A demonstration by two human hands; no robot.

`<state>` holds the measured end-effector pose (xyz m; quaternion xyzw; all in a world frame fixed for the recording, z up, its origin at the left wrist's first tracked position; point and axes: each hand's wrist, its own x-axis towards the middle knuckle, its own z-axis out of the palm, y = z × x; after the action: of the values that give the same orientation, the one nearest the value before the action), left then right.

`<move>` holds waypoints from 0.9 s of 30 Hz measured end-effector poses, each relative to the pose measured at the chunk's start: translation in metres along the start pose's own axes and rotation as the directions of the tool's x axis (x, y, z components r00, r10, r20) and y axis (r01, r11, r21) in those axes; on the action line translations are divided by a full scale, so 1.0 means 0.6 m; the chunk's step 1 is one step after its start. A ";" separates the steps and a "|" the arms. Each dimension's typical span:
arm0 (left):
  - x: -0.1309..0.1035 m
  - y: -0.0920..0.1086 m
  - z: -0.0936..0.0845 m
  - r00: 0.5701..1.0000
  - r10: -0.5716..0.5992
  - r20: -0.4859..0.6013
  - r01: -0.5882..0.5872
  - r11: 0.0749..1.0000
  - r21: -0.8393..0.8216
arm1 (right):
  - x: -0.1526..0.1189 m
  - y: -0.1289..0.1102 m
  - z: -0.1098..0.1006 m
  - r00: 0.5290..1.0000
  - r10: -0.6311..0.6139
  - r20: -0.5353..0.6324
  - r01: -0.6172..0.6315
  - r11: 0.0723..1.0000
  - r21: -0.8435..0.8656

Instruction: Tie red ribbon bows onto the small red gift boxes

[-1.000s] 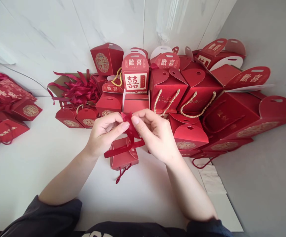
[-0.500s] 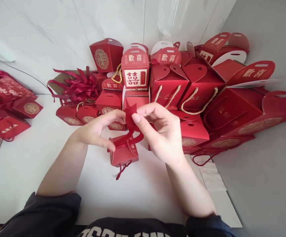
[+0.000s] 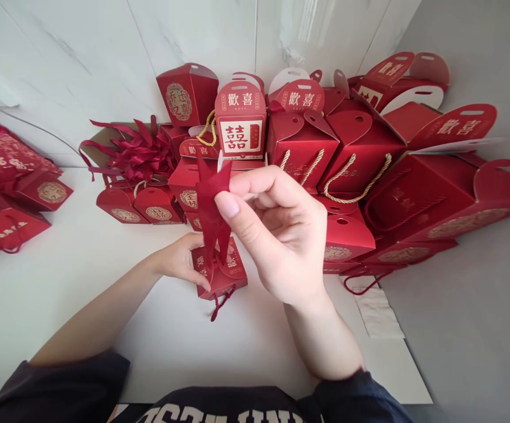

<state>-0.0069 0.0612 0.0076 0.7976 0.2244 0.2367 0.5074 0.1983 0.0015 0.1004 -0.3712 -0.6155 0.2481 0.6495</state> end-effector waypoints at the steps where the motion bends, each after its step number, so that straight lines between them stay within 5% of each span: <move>1: -0.003 -0.006 -0.003 1.000 -0.015 0.012 0.015 1.000 -0.006 | 0.000 0.002 0.000 1.000 -0.005 -0.009 0.005 1.000 -0.006; 11: -0.007 -0.032 0.007 0.987 -0.123 0.103 0.145 0.960 -0.241 | 0.009 0.005 -0.003 0.999 -0.009 -0.039 0.015 0.988 0.155; 19: -0.001 -0.012 0.015 0.990 -0.123 0.065 0.126 0.990 -0.058 | 0.013 -0.003 -0.001 1.000 0.007 -0.007 -0.006 0.978 0.209; 27: 0.009 -0.003 0.034 0.994 -0.101 -0.038 0.098 0.992 -0.078 | 0.014 0.000 -0.003 0.998 -0.066 0.006 0.064 0.980 0.186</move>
<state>0.0095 0.0507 -0.0010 0.7604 0.2653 0.2361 0.5437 0.2008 0.0076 0.1055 -0.2872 -0.6054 0.2853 0.6853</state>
